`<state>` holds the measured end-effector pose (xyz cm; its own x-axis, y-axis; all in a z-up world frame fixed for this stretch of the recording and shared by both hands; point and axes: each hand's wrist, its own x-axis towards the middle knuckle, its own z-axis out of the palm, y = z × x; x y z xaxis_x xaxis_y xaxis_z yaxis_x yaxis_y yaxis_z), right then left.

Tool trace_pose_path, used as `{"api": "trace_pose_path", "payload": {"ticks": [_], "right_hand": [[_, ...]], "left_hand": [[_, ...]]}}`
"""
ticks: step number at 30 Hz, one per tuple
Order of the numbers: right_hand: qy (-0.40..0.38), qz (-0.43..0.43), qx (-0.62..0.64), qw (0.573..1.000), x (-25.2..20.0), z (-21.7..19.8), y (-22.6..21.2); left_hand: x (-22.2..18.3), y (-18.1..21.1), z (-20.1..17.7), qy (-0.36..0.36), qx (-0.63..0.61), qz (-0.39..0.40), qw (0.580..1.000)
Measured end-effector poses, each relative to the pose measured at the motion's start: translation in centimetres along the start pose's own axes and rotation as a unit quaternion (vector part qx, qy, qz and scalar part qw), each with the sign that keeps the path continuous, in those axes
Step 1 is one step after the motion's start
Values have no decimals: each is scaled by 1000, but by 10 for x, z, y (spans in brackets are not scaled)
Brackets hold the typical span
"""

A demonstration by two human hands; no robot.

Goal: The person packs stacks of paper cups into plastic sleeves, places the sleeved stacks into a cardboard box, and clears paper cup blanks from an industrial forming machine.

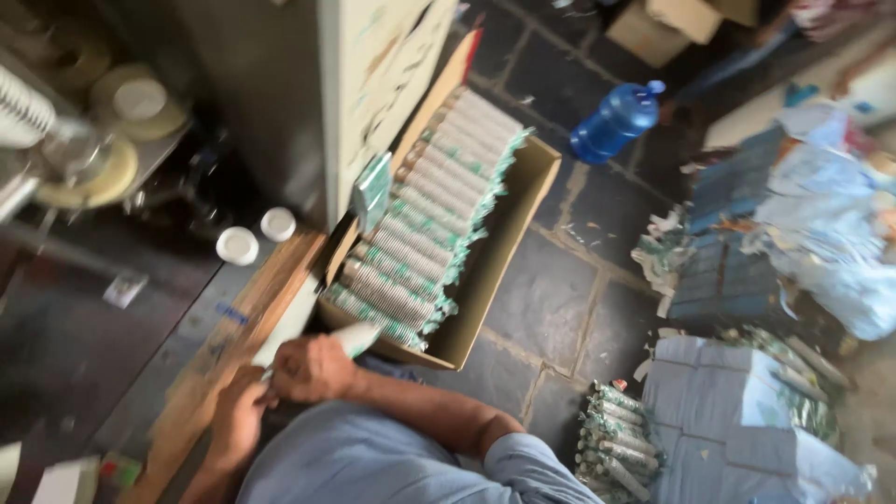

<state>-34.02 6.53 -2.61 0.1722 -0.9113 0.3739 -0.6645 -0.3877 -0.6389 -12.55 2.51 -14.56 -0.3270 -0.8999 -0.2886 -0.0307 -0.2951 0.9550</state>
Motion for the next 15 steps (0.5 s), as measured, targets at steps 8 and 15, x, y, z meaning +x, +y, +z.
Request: {"api": "trace_pose_path", "payload": {"ticks": [8, 15], "right_hand": [[-144, 26, 7, 989, 5, -95, 17], [89, 458, -39, 884, -85, -125, 187]], "left_hand": [[4, 69, 79, -125, -15, -19, 992], [18, 79, 109, -99, -134, -136, 977]]}}
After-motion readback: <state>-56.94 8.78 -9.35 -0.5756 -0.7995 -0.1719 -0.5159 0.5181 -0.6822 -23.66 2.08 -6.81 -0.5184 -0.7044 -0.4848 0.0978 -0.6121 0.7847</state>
